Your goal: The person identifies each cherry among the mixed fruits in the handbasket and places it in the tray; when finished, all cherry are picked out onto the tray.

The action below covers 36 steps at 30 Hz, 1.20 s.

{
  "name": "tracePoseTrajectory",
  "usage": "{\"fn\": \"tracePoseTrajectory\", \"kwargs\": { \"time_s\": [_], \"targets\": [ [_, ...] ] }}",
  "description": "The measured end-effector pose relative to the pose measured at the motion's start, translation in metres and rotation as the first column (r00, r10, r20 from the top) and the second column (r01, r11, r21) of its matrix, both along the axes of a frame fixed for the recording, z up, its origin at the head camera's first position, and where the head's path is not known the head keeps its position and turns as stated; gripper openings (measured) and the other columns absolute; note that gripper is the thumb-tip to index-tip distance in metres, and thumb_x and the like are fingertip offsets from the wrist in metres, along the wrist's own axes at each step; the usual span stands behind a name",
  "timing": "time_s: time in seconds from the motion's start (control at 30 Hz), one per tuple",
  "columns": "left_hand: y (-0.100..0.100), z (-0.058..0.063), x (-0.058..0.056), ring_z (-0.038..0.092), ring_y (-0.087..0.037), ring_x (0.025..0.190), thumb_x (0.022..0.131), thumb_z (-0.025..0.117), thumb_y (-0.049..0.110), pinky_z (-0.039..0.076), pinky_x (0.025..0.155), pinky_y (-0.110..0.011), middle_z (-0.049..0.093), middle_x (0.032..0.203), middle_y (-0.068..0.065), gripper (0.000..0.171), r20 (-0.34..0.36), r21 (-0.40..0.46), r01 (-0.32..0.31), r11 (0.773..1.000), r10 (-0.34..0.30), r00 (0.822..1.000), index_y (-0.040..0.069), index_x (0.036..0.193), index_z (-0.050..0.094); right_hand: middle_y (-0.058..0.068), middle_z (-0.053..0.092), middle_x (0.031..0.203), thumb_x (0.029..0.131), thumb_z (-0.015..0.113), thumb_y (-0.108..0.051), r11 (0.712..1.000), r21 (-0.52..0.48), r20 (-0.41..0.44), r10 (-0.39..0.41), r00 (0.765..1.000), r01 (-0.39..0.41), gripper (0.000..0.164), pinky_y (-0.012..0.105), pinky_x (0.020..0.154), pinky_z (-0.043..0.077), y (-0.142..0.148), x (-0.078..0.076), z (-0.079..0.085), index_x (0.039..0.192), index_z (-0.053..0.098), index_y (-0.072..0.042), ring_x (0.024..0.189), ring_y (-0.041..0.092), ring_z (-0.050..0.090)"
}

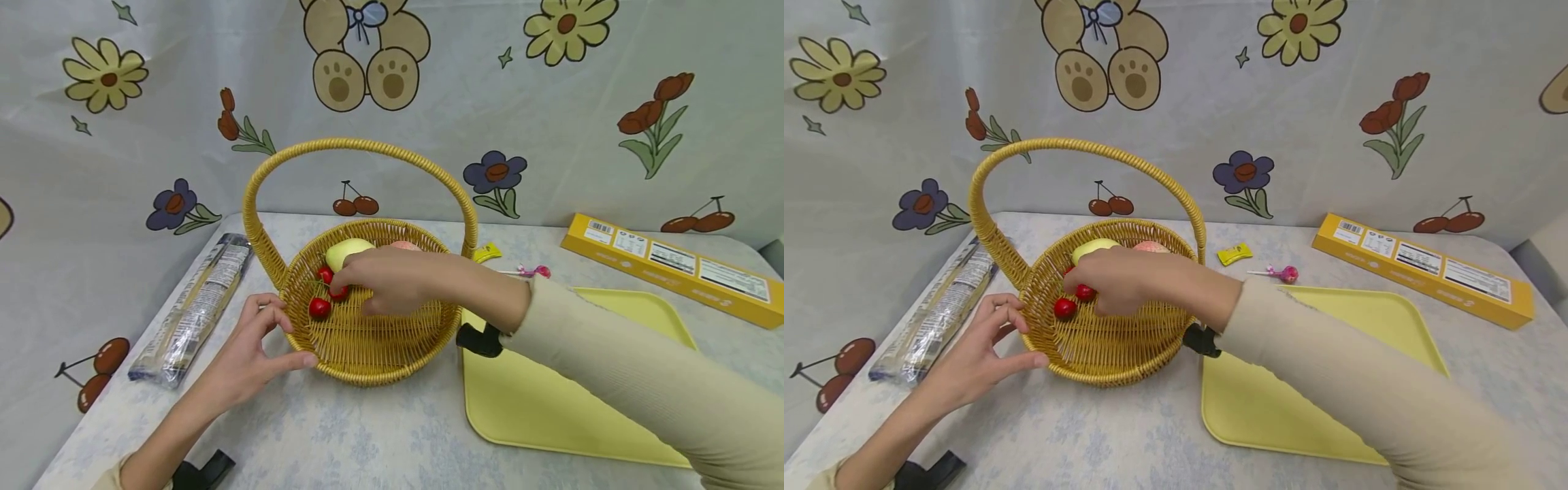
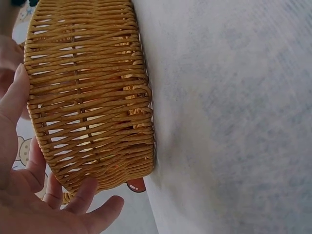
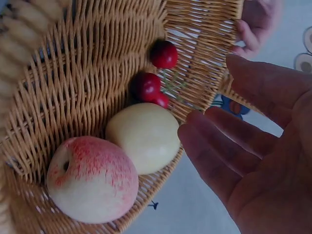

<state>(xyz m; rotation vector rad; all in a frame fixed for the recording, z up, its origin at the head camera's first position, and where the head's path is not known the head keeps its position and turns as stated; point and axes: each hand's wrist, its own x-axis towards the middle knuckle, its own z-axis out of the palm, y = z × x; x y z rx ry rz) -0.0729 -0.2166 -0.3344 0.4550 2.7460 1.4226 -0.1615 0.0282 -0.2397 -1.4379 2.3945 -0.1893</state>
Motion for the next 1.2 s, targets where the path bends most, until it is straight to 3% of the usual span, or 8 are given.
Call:
{"fn": "tracePoseTrajectory", "kwargs": {
  "time_s": [0.13,0.3,0.53,0.73,0.97,1.2],
  "targets": [
    [0.000,-0.001,0.000,0.034,-0.034,0.123,0.078,0.086,0.018,0.032,0.105,-0.065,0.030,0.122,-0.013,0.041,-0.006,-0.001,0.001,1.000,-0.001,1.000,0.009,0.092,0.049,-0.004,0.062,0.122,0.092,0.068,-0.010,0.998,0.060,0.069,0.015,0.997,-0.020,0.038,0.029,0.096,0.045,-0.024,-0.010,-0.010,0.130,0.063,-0.015,0.110,0.015,0.055],
    [-0.001,0.000,0.000,0.035,-0.033,0.121,0.078,0.086,0.018,0.033,0.105,-0.064,0.031,0.121,-0.013,0.041,-0.016,-0.002,0.009,1.000,-0.009,1.000,0.009,0.092,0.048,-0.001,0.063,0.121,0.089,0.061,0.002,0.992,0.101,0.081,0.061,0.995,-0.069,0.042,0.029,0.090,0.046,-0.048,-0.019,-0.022,0.128,0.064,-0.012,0.104,0.015,0.056],
    [-0.002,0.002,-0.001,0.038,-0.030,0.118,0.078,0.086,0.020,0.037,0.103,-0.058,0.031,0.120,-0.012,0.043,-0.010,-0.021,0.006,1.000,-0.006,1.000,0.010,0.092,0.047,0.000,0.059,0.098,0.088,0.057,0.007,0.979,0.181,0.131,0.067,0.989,-0.090,0.038,0.024,0.070,0.039,-0.071,-0.027,-0.035,0.120,0.066,-0.012,0.086,0.015,0.047],
    [-0.002,0.002,-0.001,0.040,-0.028,0.116,0.078,0.086,0.020,0.038,0.101,-0.057,0.031,0.119,-0.011,0.042,-0.016,-0.018,0.012,1.000,-0.012,1.000,0.010,0.092,0.047,-0.003,0.056,0.093,0.089,0.055,0.008,0.971,0.217,0.148,0.072,0.986,-0.103,0.039,0.023,0.069,0.037,-0.080,-0.027,-0.044,0.119,0.067,-0.014,0.084,0.013,0.046],
    [-0.002,0.003,-0.001,0.040,-0.030,0.118,0.077,0.086,0.020,0.038,0.101,-0.058,0.031,0.119,-0.011,0.043,-0.020,-0.024,0.013,1.000,-0.014,1.000,0.010,0.092,0.047,-0.002,0.062,0.099,0.089,0.056,0.010,0.975,0.201,0.166,0.065,0.984,-0.099,0.044,0.023,0.069,0.038,-0.079,-0.027,-0.047,0.122,0.068,-0.016,0.084,0.013,0.047],
    [-0.003,0.002,-0.002,0.040,-0.028,0.116,0.078,0.086,0.021,0.037,0.102,-0.057,0.031,0.120,-0.011,0.043,-0.007,-0.026,0.014,1.000,-0.014,1.000,0.011,0.092,0.047,-0.003,0.053,0.079,0.084,0.055,0.013,0.987,0.126,0.148,0.085,0.985,-0.104,0.037,0.022,0.060,0.032,-0.073,-0.028,-0.041,0.105,0.073,-0.011,0.074,0.012,0.042]
  ]
}}
